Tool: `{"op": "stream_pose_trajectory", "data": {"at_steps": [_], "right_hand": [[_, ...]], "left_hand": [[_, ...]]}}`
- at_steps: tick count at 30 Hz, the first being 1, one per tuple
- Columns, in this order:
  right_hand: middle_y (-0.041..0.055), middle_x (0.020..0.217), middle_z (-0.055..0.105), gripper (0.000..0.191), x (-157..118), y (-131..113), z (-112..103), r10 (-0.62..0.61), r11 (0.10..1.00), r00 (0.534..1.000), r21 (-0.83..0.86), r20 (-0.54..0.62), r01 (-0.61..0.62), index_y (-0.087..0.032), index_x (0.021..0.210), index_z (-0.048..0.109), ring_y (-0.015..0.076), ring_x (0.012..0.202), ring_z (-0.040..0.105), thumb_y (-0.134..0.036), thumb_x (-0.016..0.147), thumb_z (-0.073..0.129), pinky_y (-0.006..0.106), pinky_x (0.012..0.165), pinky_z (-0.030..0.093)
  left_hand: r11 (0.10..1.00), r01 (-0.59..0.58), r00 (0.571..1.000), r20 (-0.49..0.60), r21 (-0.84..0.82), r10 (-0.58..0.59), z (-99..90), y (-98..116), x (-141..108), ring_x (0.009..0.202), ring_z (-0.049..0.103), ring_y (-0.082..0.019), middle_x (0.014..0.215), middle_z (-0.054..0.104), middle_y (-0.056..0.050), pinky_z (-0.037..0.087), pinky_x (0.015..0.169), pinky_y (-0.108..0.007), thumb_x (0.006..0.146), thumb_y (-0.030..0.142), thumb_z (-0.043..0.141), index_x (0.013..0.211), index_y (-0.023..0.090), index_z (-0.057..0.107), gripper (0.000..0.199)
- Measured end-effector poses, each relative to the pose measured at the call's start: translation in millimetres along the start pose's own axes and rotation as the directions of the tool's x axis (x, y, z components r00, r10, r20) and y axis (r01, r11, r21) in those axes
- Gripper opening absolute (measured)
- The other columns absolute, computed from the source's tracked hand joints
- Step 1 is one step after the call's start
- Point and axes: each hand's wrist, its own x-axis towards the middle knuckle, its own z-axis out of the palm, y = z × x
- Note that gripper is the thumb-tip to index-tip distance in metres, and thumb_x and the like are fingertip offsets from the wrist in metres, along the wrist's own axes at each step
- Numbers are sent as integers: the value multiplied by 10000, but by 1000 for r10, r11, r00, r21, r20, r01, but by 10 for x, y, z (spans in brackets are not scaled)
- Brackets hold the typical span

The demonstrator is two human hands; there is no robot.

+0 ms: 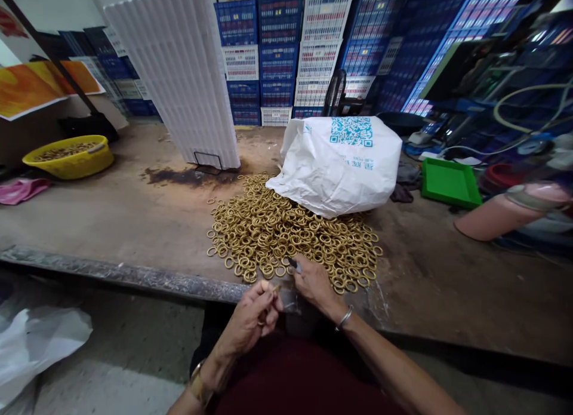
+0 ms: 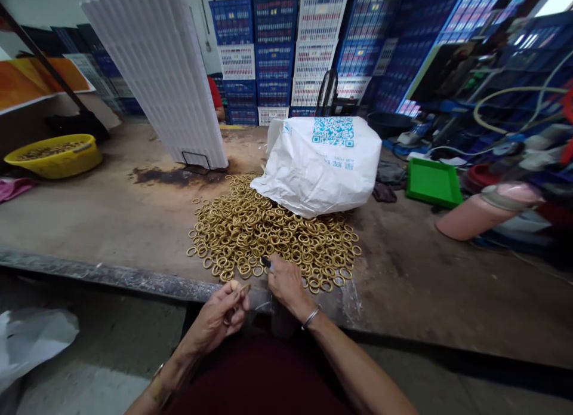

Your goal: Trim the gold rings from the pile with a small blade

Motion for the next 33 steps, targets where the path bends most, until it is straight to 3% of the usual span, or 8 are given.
{"op": "stream_pose_trajectory", "data": {"at_steps": [5,12,14,19,24,26,29,33], "right_hand": [[20,784,645,175,204,-126,-35,-10,997,997,-74,-77,4,-217,961,514,145,683,591,-282,821,431,223,570,295],[37,914,636,227,390,-288,34,-15,978,1000,-207,27,20,-235,1013,501,143,701,603,-194,826,378,228,557,317],[40,928,631,236,408,-280,54,-21,979,999,-204,26,26,-232,1013,504,137,710,600,-186,829,365,226,562,324],[31,872,637,202,415,-223,76,-41,991,999,-131,-2,41,-217,921,538,122,682,584,-186,816,368,214,551,314],[-6,680,590,158,418,-125,114,-54,980,995,188,-81,69,-199,855,554,110,591,519,-235,781,419,202,552,323],[-29,600,529,143,395,-116,112,-26,907,997,418,-66,51,-192,793,542,98,541,467,-276,777,428,193,529,328],[-49,558,479,122,323,-157,89,29,675,998,736,48,-54,-185,732,499,83,495,418,-302,744,467,184,484,332],[-61,541,485,171,214,-227,58,35,420,979,886,200,-196,-184,770,473,63,425,367,-344,720,507,181,431,316]], "left_hand": [[999,-16,996,-91,-39,13,-90,-47,59,488,448,-48,831,588,-59,294,366,-157,783,334,547,736,140,485,209],[970,35,996,-65,-242,-53,-212,-70,97,537,511,-90,720,568,-21,342,396,-169,762,243,552,912,165,517,172],[949,60,995,-60,-311,-83,-259,-76,115,579,525,-91,725,557,-25,355,418,-164,761,270,563,847,144,540,155],[941,74,988,-102,-331,-113,-269,-67,202,615,533,-98,727,546,-30,369,430,-161,718,308,624,649,130,501,227],[992,-54,979,-201,-110,31,-158,-25,307,510,472,-73,627,491,27,313,375,-146,702,353,634,758,161,502,240],[994,-107,959,-265,-12,100,-128,-22,350,475,443,-65,603,479,45,287,361,-139,706,392,618,853,179,499,286],[987,-118,935,-322,107,146,-95,-26,403,419,387,-45,596,485,57,240,348,-134,701,444,600,964,193,479,383],[969,-124,936,-299,213,186,-55,-22,434,377,287,-21,556,447,63,191,361,-145,722,449,571,871,162,515,327]]}}
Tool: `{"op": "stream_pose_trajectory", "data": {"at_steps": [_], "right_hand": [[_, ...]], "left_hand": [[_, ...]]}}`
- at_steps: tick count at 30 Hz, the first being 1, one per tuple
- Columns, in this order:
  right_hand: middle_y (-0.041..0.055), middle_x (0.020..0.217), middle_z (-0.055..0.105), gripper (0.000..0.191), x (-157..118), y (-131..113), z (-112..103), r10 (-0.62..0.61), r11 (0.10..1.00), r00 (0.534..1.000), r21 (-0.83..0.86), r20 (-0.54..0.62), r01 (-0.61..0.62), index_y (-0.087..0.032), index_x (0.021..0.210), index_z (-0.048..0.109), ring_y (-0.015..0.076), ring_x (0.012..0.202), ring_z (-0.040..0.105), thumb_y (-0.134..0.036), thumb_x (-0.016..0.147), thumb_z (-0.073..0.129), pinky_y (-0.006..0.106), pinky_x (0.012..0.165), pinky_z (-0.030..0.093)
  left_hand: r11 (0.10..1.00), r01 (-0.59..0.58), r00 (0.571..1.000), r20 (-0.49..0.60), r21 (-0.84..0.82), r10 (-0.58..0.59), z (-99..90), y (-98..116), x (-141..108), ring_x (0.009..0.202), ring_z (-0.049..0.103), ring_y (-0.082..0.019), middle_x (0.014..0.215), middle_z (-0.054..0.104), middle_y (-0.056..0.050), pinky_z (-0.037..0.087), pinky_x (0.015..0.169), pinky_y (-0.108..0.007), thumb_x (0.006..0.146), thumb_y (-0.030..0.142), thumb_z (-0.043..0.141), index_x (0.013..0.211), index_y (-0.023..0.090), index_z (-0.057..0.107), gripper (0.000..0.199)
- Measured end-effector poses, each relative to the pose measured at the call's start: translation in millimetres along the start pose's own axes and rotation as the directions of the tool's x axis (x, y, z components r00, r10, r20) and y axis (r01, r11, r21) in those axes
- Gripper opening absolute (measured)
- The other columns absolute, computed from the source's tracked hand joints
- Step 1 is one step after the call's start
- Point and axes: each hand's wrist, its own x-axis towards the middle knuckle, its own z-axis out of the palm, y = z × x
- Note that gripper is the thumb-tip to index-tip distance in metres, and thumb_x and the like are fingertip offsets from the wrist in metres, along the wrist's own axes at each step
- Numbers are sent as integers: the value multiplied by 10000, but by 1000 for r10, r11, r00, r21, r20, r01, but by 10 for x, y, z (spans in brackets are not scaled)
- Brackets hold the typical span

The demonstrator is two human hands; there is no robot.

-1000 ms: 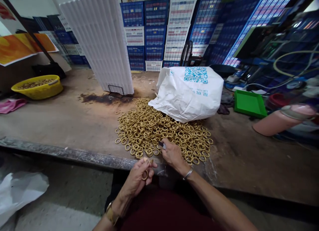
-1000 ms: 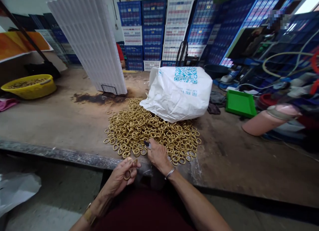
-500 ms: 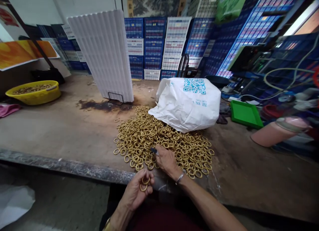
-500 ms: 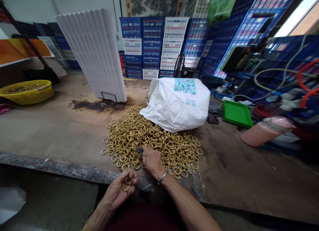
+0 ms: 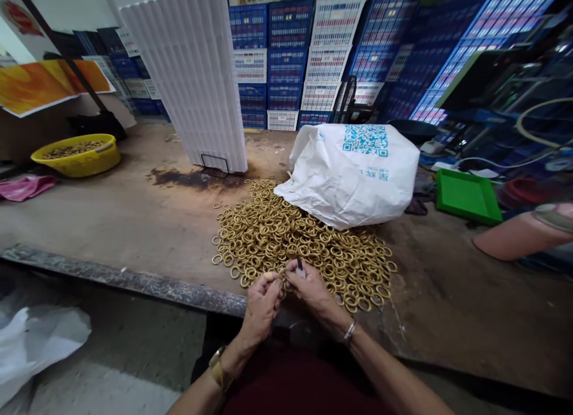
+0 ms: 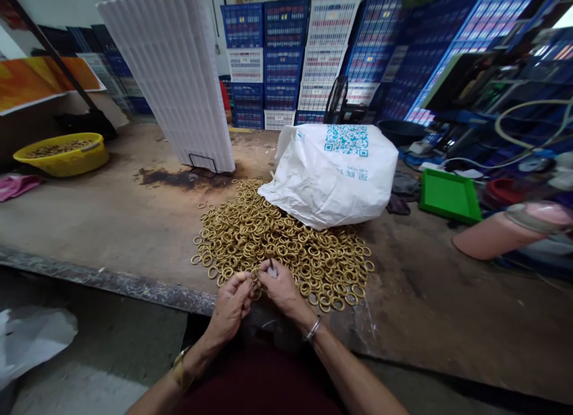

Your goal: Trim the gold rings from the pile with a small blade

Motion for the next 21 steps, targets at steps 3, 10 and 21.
{"op": "stream_pose_trajectory", "data": {"at_steps": [3,10,21], "right_hand": [[-58,546,484,177,-56,-18,-5,-9,1000,1000,-17,16,9,-178,744,486,58,438,364,-352,723,510,180,446,321],[-56,568,452,171,-156,-119,-57,-125,950,992,-291,-14,116,-171,732,554,75,528,392,-338,716,524,186,510,330],[-54,523,472,197,-259,-37,-131,1,991,999,-131,-52,-8,-165,659,527,62,452,355,-336,744,480,176,446,295]], "left_hand": [[989,-108,994,3,102,109,4,9,-9,434,335,-43,562,455,43,258,418,-165,761,398,537,748,150,544,249],[840,-364,928,79,402,364,-19,22,-53,630,466,-130,654,558,-6,371,628,-226,750,310,558,735,177,625,150],[993,119,948,300,-10,-110,92,58,-116,386,279,-23,582,457,49,174,364,-162,740,440,554,700,164,470,292]]}}
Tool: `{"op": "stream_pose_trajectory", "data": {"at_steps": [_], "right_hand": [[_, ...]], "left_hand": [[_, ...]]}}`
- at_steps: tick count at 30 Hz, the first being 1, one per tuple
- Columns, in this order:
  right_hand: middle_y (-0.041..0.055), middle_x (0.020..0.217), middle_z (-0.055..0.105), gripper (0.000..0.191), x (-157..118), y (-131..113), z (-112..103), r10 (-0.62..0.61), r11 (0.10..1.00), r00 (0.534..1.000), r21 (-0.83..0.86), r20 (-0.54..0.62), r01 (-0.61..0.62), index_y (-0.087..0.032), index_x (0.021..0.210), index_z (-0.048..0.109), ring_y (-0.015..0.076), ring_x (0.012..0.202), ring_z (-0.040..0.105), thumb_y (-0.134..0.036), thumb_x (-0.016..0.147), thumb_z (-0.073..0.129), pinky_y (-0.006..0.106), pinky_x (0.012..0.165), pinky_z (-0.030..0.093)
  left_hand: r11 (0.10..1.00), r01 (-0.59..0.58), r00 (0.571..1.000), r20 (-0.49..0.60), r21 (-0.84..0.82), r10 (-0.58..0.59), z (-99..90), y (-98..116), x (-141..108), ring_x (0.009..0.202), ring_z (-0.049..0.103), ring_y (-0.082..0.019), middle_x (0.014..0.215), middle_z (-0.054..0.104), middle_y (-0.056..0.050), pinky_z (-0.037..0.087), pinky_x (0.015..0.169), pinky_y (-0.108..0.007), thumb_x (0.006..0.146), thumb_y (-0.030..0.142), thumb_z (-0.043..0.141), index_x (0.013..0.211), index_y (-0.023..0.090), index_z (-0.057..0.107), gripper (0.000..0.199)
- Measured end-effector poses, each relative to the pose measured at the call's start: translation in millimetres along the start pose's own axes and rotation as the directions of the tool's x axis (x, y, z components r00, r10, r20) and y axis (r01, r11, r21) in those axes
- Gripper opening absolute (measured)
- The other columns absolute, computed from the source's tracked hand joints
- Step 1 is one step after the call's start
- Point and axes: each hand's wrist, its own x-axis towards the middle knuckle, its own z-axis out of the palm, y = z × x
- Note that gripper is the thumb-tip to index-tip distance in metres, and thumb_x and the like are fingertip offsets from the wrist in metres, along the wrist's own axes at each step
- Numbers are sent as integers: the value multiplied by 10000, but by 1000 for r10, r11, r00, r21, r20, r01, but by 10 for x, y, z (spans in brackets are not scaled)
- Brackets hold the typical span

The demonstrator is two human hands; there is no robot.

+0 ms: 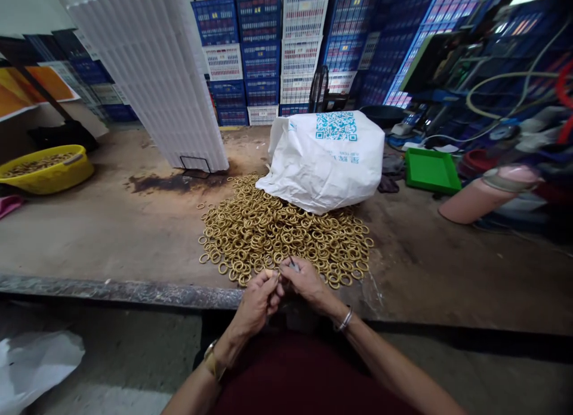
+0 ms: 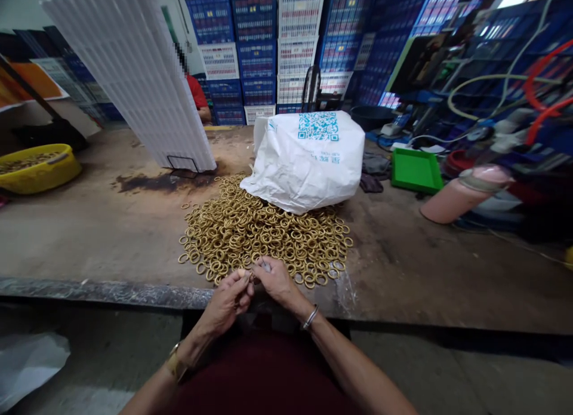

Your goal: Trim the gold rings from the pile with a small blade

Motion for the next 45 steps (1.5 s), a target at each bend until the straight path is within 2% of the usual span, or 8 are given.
{"op": "stream_pose_trajectory", "data": {"at_steps": [4,7,11,15,24,33,38,45], "right_hand": [[-33,562,525,203,-28,-40,-48,-45,998,999,-47,-27,43,-163,658,538,73,483,407,-311,763,446,181,481,323],[-29,557,504,210,-61,-13,-74,-132,959,988,-262,-76,108,-165,656,543,85,512,411,-294,774,426,189,506,311],[-19,584,527,144,-134,85,-63,-245,782,968,-578,61,234,-180,685,551,98,546,438,-200,752,425,200,537,282],[-5,634,573,125,-166,137,-38,-233,659,965,-711,119,246,-188,722,551,107,573,476,-145,713,433,210,549,266],[17,701,620,150,-181,102,-1,-202,562,970,-795,138,230,-189,762,550,120,600,520,-124,717,424,228,539,247],[37,796,652,171,12,167,-134,-176,526,980,-851,-93,14,-189,881,548,146,696,584,-174,787,405,226,580,294],[31,870,657,223,91,72,-51,-207,529,977,-846,-47,71,-212,1005,519,151,756,600,-225,805,421,218,614,329],[57,931,654,293,193,-47,28,-105,460,994,-885,23,69,-220,1103,474,153,824,604,-214,824,384,217,648,346]], "left_hand": [[1000,-5,1000,-20,3,5,20,-8,5,386,288,-18,579,456,54,188,363,-157,728,450,567,697,161,461,309],[999,-24,997,-72,40,27,26,-19,12,386,293,-18,572,456,57,201,363,-153,727,456,567,698,162,461,313],[993,-46,993,-100,107,57,31,-14,8,392,304,-23,571,459,54,210,365,-152,741,458,546,706,165,464,307],[984,-49,991,-112,173,69,37,-5,0,387,293,-26,539,433,61,203,367,-157,734,464,545,675,164,462,317],[985,-35,991,-120,166,55,8,-12,-3,377,291,-21,522,441,64,205,370,-156,733,439,553,658,166,451,301],[985,77,997,25,-155,-74,-95,43,-202,407,338,-21,639,518,27,212,361,-151,741,392,589,736,164,453,265],[968,85,992,-66,-236,-103,-160,-10,-157,490,450,-51,764,583,-28,277,379,-155,717,355,622,703,153,449,266],[898,136,988,-5,-418,-152,-255,-8,-135,541,493,-79,683,537,1,300,401,-156,687,261,644,860,155,538,230]]}}
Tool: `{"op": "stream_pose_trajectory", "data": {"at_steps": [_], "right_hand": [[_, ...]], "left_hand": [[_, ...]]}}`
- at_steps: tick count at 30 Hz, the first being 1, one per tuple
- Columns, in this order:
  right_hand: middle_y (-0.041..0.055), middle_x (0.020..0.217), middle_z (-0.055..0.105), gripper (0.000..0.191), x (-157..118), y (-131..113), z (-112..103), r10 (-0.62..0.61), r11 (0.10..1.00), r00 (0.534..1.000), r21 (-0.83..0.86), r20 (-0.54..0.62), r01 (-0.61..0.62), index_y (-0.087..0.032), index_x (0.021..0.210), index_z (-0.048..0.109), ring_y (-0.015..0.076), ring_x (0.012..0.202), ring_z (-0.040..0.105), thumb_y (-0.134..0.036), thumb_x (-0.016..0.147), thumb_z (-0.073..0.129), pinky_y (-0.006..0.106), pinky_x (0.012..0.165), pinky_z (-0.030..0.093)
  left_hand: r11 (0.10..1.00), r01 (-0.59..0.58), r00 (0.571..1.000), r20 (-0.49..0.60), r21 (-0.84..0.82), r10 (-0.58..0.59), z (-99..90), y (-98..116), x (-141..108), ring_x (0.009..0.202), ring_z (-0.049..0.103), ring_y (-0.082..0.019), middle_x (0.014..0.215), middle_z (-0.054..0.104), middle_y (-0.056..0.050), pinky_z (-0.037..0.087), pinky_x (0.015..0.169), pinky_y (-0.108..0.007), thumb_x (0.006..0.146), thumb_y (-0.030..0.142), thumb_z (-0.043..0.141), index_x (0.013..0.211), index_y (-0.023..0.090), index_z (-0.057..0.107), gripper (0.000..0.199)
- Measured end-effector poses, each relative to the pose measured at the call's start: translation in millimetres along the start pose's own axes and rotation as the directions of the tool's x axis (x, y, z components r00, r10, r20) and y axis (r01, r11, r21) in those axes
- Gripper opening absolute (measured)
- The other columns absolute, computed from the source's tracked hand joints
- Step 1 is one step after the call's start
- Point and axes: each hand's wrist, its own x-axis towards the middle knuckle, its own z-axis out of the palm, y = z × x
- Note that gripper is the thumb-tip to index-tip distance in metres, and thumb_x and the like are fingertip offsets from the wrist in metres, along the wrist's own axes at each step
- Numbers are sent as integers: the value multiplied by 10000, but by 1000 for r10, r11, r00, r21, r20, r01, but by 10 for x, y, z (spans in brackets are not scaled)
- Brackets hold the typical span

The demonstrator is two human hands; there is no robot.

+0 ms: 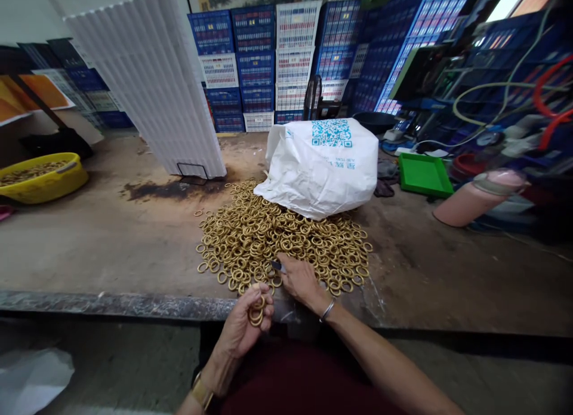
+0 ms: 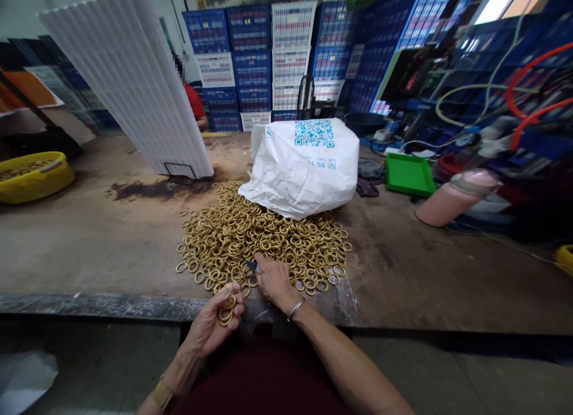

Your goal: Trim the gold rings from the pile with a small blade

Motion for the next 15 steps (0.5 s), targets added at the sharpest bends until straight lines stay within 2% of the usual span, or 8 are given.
{"op": "stream_pose_trajectory", "data": {"at_steps": [3,7,11,15], "right_hand": [[48,916,656,282,17,16,25,12,1000,1000,-22,0,-12,-224,1090,468,148,793,605,-210,822,382,216,618,334],[37,858,658,228,35,50,66,9,1000,999,-10,-53,-10,-216,1029,482,151,747,604,-264,817,413,222,586,312],[20,797,653,198,49,99,107,6,1000,994,18,-106,-4,-218,971,505,143,686,592,-216,791,424,218,565,287],[7,732,626,166,19,149,155,-37,990,984,128,-174,60,-212,923,522,127,624,556,-220,791,423,212,551,279]], "left_hand": [[999,17,1000,5,-51,-16,-29,-4,28,556,495,-77,685,528,-5,287,397,-150,684,274,650,746,133,545,186],[1000,-12,999,-43,0,12,-9,-36,75,541,489,-71,649,504,9,274,391,-146,683,327,655,649,132,505,248],[981,-89,987,-117,170,110,56,-60,125,471,442,-49,613,483,31,256,372,-143,661,397,657,667,142,490,305],[911,-191,958,-135,366,255,118,-50,185,432,405,-37,608,477,48,256,354,-136,674,453,616,740,161,486,326]]}}
